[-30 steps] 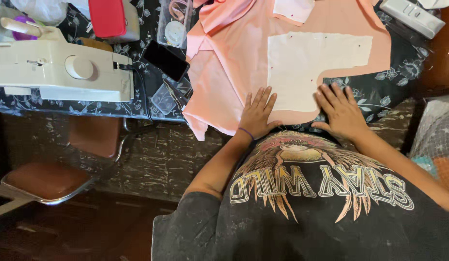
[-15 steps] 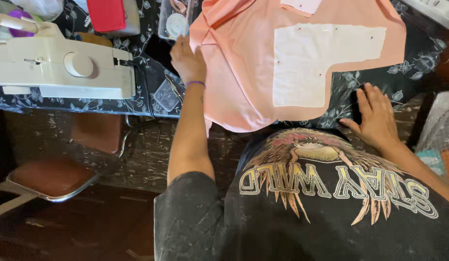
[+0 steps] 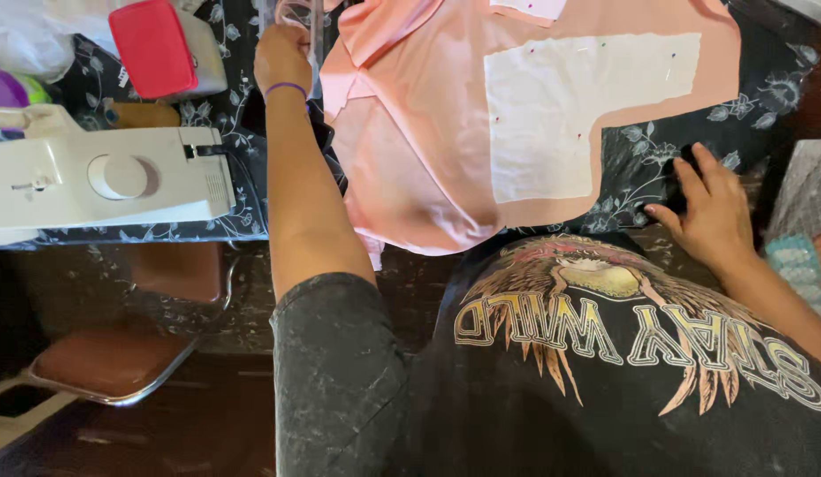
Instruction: The person pins a white pattern piece onto a peach-colored fabric and then uses scissors to cut the fabric along the pattern's edges. The person adjusts the fabric and pattern during the process to ensure accurate cutting.
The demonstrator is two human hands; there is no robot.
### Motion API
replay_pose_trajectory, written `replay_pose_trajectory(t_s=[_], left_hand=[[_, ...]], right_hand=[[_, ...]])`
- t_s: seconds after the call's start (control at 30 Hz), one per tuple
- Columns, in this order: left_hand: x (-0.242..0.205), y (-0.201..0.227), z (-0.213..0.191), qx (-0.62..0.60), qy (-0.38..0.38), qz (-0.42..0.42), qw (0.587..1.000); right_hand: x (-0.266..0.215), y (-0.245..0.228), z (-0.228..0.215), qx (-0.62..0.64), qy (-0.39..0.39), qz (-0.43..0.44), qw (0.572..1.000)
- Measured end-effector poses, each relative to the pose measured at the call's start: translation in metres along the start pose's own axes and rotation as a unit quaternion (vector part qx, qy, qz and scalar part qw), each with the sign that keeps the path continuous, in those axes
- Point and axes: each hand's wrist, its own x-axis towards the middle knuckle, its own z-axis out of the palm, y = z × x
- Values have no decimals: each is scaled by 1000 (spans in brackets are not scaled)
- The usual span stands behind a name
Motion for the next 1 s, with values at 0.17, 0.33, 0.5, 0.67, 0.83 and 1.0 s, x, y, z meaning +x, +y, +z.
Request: replay_pose_trajectory(t_s=[0.17, 0.33, 0.5, 0.67, 0.83, 1.0], left_hand=[[16, -2, 11, 30, -18, -42, 998], [23, -4, 13, 61, -37, -54, 996], [27, -8, 17, 55, -62, -152, 985], [27, -1, 6, 122, -85, -63, 987], [23, 14, -13, 80, -30, -88, 992], [-16, 104, -46, -216, 299, -64, 927]], right_hand=[[6, -2, -6, 6, 9, 8, 1000], [9, 0, -3, 16, 15, 9, 1000], [10, -2, -3, 29, 22, -4, 999], [15, -1, -2, 25, 14, -5, 1000], [18, 0, 2, 16, 20, -17, 1000], [25, -3, 5, 93, 16, -7, 996]])
